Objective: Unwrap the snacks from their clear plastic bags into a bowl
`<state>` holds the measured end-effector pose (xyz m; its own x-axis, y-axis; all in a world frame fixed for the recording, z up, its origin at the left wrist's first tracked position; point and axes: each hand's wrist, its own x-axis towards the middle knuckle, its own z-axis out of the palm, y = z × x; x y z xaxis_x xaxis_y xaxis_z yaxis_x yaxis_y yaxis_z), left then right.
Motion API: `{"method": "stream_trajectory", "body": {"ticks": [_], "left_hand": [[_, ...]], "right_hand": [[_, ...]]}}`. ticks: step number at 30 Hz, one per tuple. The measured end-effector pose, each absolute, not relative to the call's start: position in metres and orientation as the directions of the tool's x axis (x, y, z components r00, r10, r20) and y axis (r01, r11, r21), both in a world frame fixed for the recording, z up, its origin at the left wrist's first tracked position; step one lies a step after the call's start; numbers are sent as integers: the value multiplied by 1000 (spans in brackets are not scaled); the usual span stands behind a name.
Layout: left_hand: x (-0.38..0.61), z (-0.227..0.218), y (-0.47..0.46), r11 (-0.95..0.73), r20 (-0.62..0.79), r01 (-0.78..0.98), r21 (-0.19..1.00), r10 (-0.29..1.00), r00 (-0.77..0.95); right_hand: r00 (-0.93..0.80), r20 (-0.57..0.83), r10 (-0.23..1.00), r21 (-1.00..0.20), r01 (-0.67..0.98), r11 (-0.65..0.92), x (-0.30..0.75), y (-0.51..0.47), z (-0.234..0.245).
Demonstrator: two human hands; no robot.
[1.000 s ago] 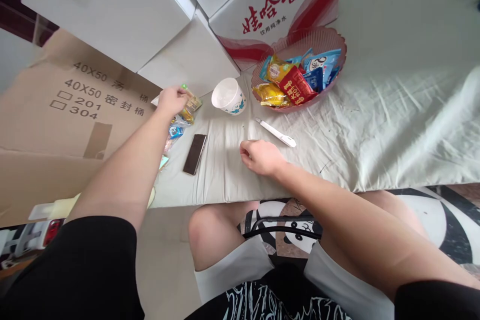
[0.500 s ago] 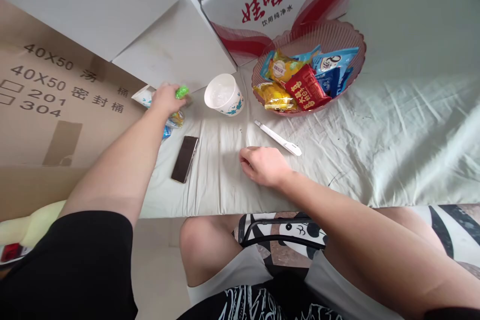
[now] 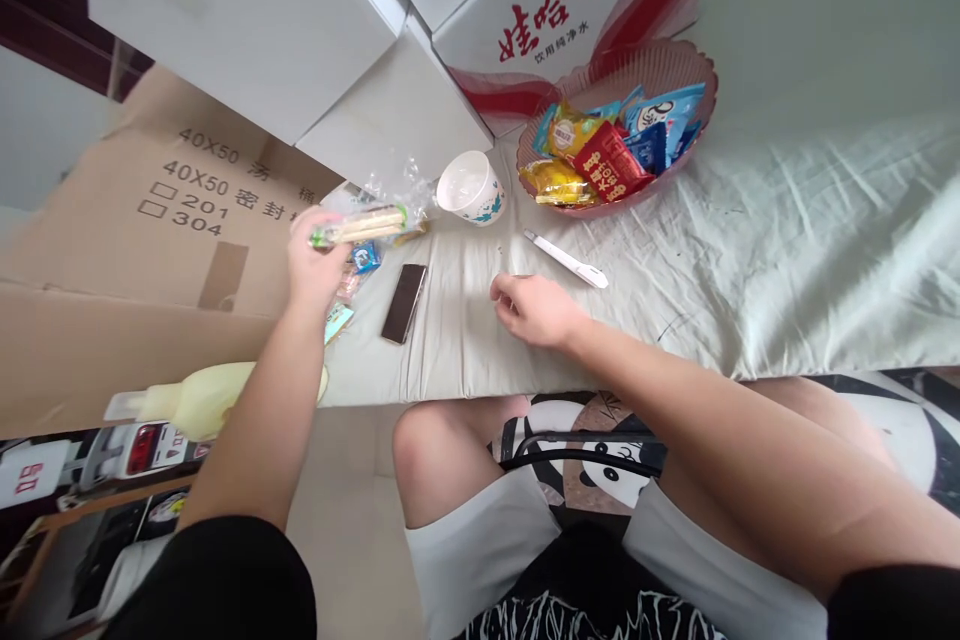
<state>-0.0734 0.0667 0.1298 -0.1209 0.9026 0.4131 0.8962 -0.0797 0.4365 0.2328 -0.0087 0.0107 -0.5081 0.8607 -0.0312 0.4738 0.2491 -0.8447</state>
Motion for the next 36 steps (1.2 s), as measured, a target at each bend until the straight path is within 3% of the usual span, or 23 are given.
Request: {"method": "stream_trajectory", "body": {"ticks": [4,7,10,14,18,24,29,32,34,36], "left_hand": [[-68,98,9,-67,211,488,871,946,-247],[-48,64,-10,13,17,214,977,990,-138],[-22,33,-8,118,-118,85,989,993,-5],[-1,6,6,115,-114,-5,993,991,65],[9,-10,17,94,-98,34,995,989,111],[27,-21,20,-8,-14,107,994,980,199],[34,-19,16,139,-124,-129,982,985,119],[40,-17,14,197,-158,-278,940,975,159],[43,-17,12,227,-175,-264,937,962,208],[45,-18,12,244,-195,-203,948,952,234]], "right_hand": [[-462,-52,886,-922,363,135,228,-8,4],[-466,9,885,-951,269,151,226,-4,-5],[-503,210,838,-958,65,279,229,-1,-13],[-499,341,797,-929,-49,367,237,-3,-14],[-473,341,812,-880,143,453,243,-7,-10],[-460,375,805,-707,420,570,244,-3,-8],[-420,370,829,-578,594,559,235,-5,-4],[-408,331,851,-489,697,525,228,-7,-4],[-434,286,855,-467,716,519,225,-8,-5],[-486,253,837,-518,663,541,226,-7,-7]]}}
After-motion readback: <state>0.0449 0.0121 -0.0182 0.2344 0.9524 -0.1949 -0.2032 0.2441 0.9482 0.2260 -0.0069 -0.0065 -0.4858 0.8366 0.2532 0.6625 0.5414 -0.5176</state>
